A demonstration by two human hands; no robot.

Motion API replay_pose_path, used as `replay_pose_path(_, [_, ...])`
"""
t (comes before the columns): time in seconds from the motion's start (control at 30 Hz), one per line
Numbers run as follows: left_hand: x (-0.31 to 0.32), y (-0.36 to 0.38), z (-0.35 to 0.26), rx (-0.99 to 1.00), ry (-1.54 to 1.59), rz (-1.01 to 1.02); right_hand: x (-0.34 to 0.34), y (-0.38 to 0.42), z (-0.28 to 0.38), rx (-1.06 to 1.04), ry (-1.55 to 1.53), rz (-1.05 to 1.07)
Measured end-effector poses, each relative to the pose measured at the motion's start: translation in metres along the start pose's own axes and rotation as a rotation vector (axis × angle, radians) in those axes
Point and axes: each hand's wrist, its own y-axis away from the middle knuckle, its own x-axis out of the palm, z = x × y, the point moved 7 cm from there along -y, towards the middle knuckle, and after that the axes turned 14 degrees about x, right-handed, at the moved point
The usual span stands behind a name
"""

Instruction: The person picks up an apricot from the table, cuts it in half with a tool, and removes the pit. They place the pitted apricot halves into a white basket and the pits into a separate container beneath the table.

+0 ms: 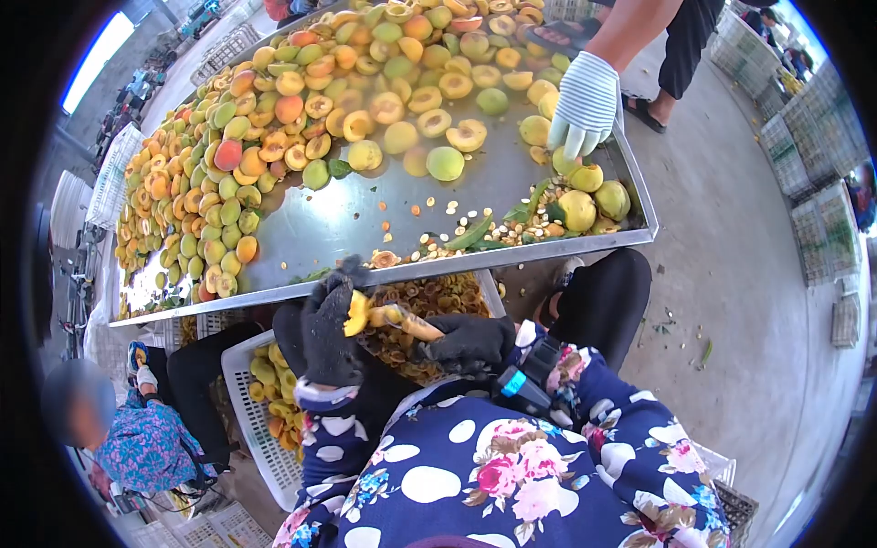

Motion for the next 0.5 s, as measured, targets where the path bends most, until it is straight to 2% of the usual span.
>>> replay_pose_path(0.03, [-0.007,-0.001,-0.016,0.142,-0.123,0.084,-0.012,-0.012,-0.016,0.000,-0.001,0.002])
replay_pose_path(0.07, [-0.016,-0.002,-0.034,0.291,-0.247,0.165,-0.040,-0.036,-0.038,0.011,0.753,-0.290])
replay_pose_path(0.1, [-0.040,0.000,-0.045,0.307,-0.198,0.117,-0.055,-0.047,-0.045,0.015,1.506,-0.585])
replay_pose_path(0.13, [-0.064,0.003,-0.057,0.321,-0.151,0.072,-0.064,-0.046,-0.052,0.156,1.294,-0.582])
replay_pose_path(0.2, [-0.094,0.010,-0.092,0.272,-0.131,-0.067,-0.067,-0.047,-0.058,0.053,1.117,-0.536])
replay_pose_path(0.27, [-0.191,0.010,-0.088,0.195,-0.425,-0.207,-0.069,-0.045,-0.062,0.119,1.099,-0.542])
replay_pose_path(0.3, [-0.200,0.007,-0.096,0.199,-0.430,-0.209,-0.072,-0.045,-0.066,0.188,1.072,-0.554])
replay_pose_path(0.37, [-0.219,0.005,-0.096,-0.254,-1.429,-0.051,-0.075,-0.055,-0.075,0.164,1.153,-0.509])
replay_pose_path(0.4, [-0.218,-0.006,-0.093,-0.251,-1.434,-0.057,-0.078,-0.063,-0.084,0.147,1.232,-0.469])
replay_pose_path(0.43, [-0.202,-0.028,-0.085,-0.106,-1.234,-0.015,-0.075,-0.068,-0.082,0.025,1.274,-0.482])
replay_pose_path(0.47, [-0.185,-0.050,-0.082,0.035,-1.030,0.026,-0.080,-0.073,-0.084,0.021,1.277,-0.479])
replay_pose_path(0.5, [-0.158,-0.072,-0.076,0.058,-0.932,0.077,-0.077,-0.068,-0.076,0.125,1.199,-0.432])
